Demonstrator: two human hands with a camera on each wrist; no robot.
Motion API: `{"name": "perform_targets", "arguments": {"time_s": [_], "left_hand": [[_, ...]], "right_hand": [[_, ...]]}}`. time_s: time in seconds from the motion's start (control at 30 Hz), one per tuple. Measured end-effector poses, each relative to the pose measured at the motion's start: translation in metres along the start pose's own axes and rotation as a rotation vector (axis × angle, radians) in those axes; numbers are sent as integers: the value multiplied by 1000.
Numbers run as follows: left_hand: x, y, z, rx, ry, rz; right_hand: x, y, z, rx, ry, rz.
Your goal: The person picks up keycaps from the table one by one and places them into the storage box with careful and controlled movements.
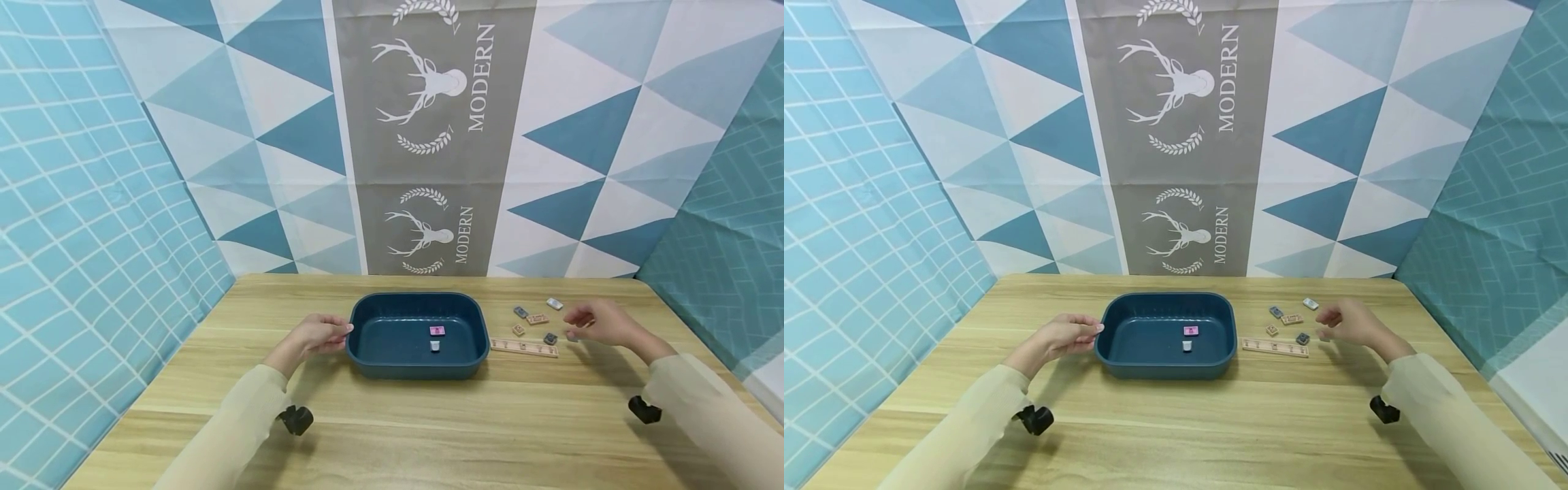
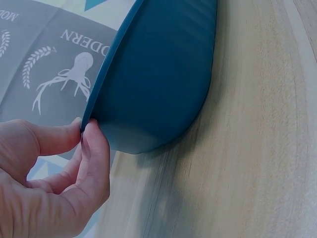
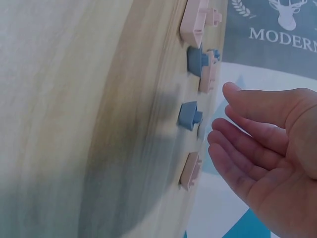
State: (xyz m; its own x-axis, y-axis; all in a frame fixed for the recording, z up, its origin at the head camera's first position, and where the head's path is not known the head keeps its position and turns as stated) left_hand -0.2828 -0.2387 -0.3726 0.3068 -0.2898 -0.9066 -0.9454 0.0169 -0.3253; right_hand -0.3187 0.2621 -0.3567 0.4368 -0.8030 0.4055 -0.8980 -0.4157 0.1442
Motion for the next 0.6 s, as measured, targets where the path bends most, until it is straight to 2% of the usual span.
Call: {"name": "perform_targets", "arguments": {"time_s": [0.33, 0.6], "left_hand": [[-1, 0, 1, 14, -31, 9], [-2, -2, 1, 14, -38, 7]], "right_hand": [[-13, -3, 4, 57, 14, 40], [-22, -2, 9, 64, 29, 48]]}}
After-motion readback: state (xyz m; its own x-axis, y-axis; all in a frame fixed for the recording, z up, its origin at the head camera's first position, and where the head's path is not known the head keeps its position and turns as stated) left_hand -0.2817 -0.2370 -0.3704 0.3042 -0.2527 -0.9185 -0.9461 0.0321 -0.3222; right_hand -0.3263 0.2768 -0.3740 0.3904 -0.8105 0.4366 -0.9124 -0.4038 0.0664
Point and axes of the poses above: each hand's wrist, its own y-axis towards the middle knuckle, its own z-axis out of the palm, x = y × z, the point moved 5 cm from there along y, towards the middle knuckle, and after that the axes turned 2 degrees about z, right-handed, at the moved point
